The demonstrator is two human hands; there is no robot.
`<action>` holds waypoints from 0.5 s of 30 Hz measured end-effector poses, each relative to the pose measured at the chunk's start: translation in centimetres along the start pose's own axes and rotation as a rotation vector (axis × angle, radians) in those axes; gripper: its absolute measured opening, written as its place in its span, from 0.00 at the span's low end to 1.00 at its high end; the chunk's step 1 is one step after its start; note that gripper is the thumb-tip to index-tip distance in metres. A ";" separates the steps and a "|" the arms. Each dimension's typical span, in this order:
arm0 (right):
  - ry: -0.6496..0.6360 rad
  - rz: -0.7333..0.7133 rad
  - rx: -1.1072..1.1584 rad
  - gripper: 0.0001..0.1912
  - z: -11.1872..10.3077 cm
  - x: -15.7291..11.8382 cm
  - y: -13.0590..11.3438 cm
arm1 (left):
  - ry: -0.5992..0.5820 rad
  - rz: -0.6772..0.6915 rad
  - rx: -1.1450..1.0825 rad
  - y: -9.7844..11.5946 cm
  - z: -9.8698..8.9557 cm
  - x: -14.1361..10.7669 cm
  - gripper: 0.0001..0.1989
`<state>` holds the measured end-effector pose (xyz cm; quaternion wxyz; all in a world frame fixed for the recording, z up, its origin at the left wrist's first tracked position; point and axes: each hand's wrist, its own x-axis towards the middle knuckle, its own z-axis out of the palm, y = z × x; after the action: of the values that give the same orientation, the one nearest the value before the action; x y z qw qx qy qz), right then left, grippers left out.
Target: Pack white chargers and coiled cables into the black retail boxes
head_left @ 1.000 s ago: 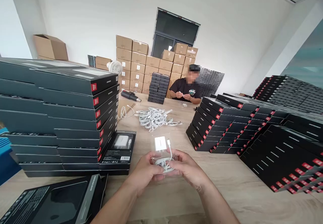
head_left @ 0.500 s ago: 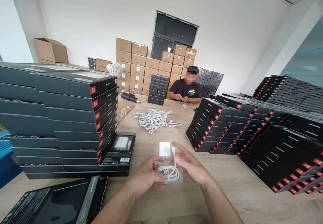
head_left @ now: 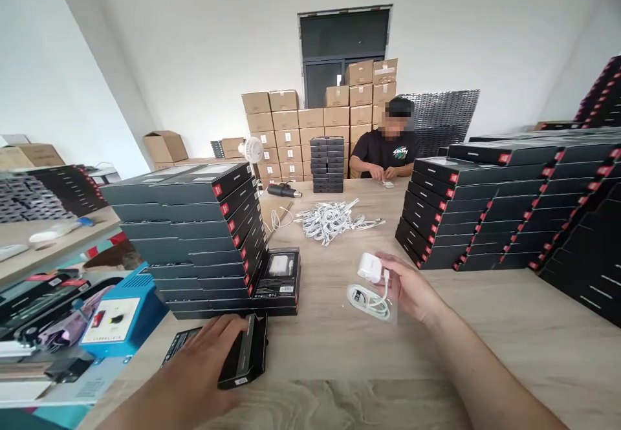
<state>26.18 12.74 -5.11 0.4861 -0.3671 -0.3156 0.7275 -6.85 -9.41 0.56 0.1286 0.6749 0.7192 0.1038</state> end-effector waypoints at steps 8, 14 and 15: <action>-0.087 0.037 0.000 0.17 0.8 -0.4 1.1 | -0.048 0.067 0.198 -0.7 1.6 0.2 0.39; -0.095 0.035 0.013 0.18 1.3 -0.5 0.5 | -0.139 0.188 0.127 3.2 0.8 1.2 0.39; -0.096 0.032 0.018 0.19 1.3 -0.5 0.4 | -0.152 0.201 0.119 3.7 0.8 1.4 0.39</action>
<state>25.05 12.03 -4.61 0.4621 -0.3323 -0.3263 0.7547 -3.14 -7.81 0.93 0.1314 0.7559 0.6409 0.0220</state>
